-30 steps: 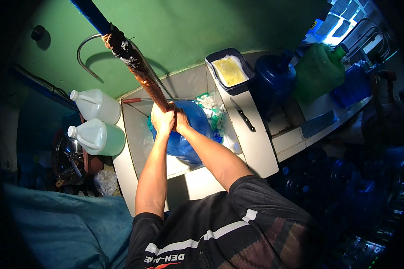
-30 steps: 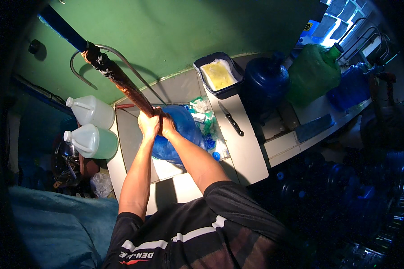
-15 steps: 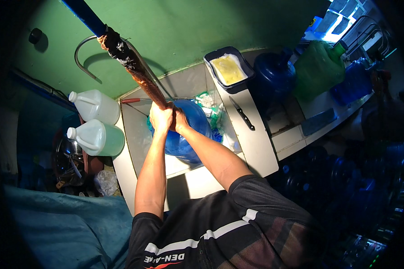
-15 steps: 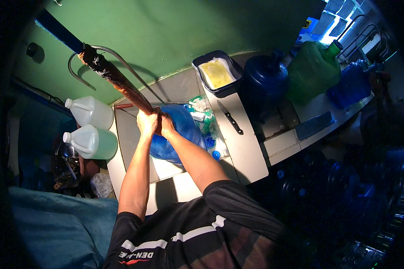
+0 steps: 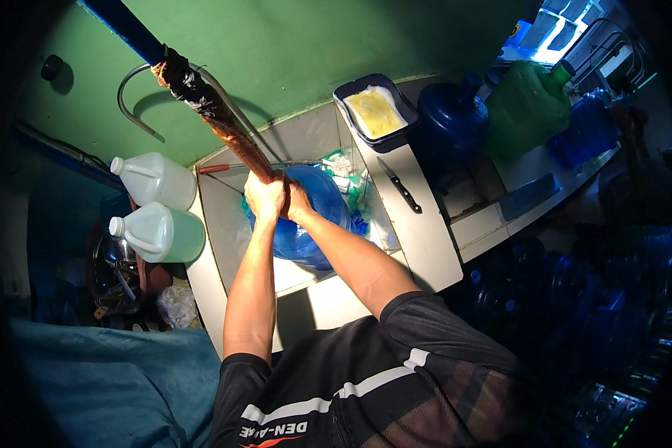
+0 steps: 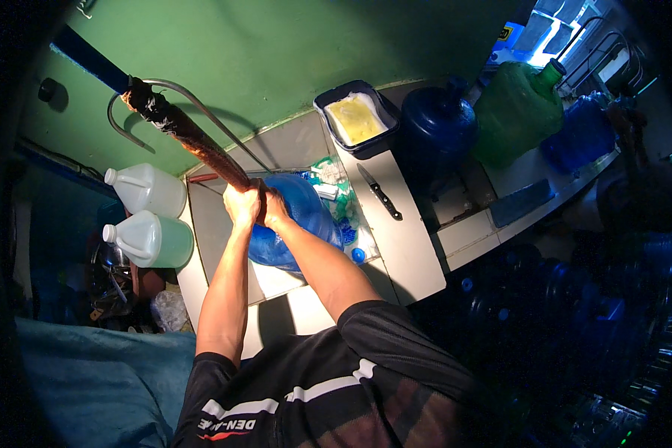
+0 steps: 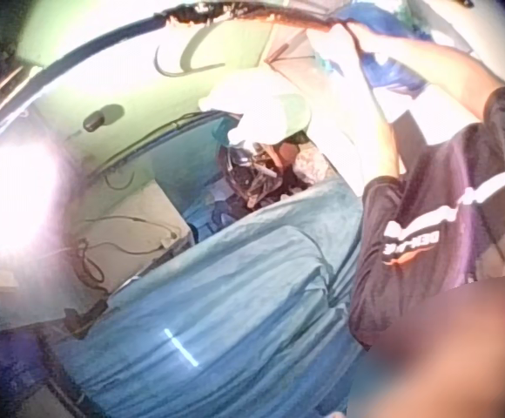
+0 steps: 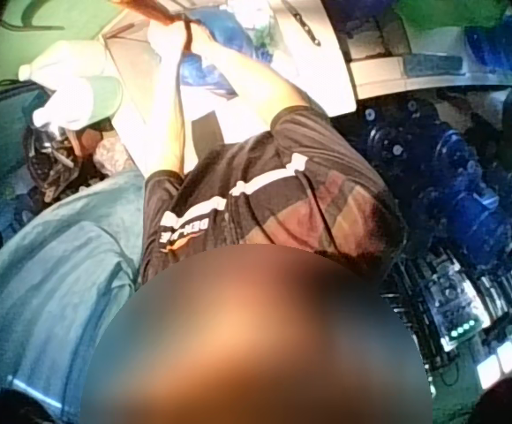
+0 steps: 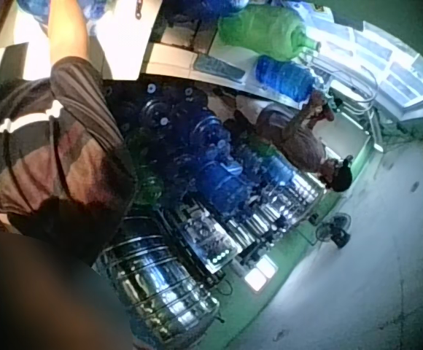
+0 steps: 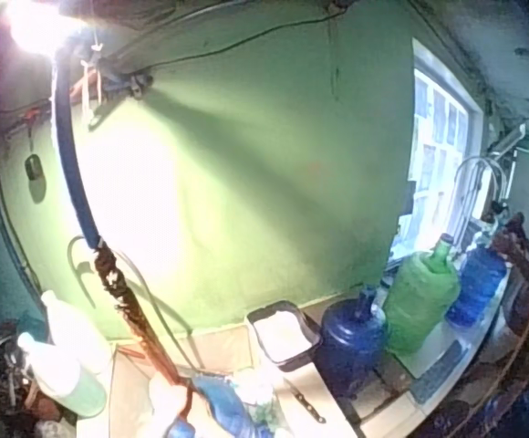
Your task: The person scrubs the interior of large green and blue water dispenser jugs using a long-handled brush at a sink. They rinse the jugs under running water, shake them to remove excess water, and place them aside. The process is repeated for multiple jugs.
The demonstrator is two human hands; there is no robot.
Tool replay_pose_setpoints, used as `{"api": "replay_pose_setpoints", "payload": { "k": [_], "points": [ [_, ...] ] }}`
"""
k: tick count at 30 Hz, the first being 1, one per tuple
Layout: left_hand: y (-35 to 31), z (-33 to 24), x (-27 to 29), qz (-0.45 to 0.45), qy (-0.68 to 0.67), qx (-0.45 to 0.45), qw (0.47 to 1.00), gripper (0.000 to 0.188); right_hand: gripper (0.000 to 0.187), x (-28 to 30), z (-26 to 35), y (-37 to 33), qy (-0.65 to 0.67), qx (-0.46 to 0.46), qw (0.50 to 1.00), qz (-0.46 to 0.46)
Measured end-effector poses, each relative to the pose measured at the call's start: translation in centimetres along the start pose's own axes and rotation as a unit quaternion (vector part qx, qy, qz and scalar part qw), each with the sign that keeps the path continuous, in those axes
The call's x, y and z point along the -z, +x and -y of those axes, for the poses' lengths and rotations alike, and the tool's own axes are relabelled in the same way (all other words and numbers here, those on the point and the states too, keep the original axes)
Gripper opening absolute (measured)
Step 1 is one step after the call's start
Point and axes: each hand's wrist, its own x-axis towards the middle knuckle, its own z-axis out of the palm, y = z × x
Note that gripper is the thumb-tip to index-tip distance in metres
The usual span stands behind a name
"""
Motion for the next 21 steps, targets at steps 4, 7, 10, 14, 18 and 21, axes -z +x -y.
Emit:
{"api": "replay_pose_setpoints", "payload": {
  "k": [4, 7, 10, 14, 18, 21],
  "points": [
    [0.3, 0.3, -0.2, -0.003, -0.002, -0.014, 1.000, 0.029, 0.048, -0.3, -0.1, 0.1, -0.001, -0.003, 1.000, -0.003],
    [0.4, 0.4, -0.3, -0.007, -0.005, -0.020, 1.000, 0.028, 0.049, -0.4, -0.2, 0.1, 0.001, -0.004, 1.000, -0.007],
    [0.6, 0.4, -0.3, -0.006, -0.015, -0.027, 0.999, 0.028, 0.043, -0.4, -0.1, 0.1, -0.003, -0.028, 1.000, -0.003],
    [0.9, 0.5, -0.2, -0.001, -0.004, -0.030, 1.000, 0.028, 0.044, -0.3, 0.1, 0.3, -0.016, -0.018, 1.000, 0.000],
    [1.2, 0.6, -0.2, 0.000, -0.002, -0.036, 0.999, 0.029, 0.045, -0.3, 0.4, 0.4, -0.028, -0.035, 0.999, 0.005],
    [1.3, 0.5, -0.2, -0.002, -0.005, -0.037, 0.999, 0.029, 0.045, -0.3, 0.6, 0.4, -0.030, -0.040, 0.999, 0.002]
  ]
}}
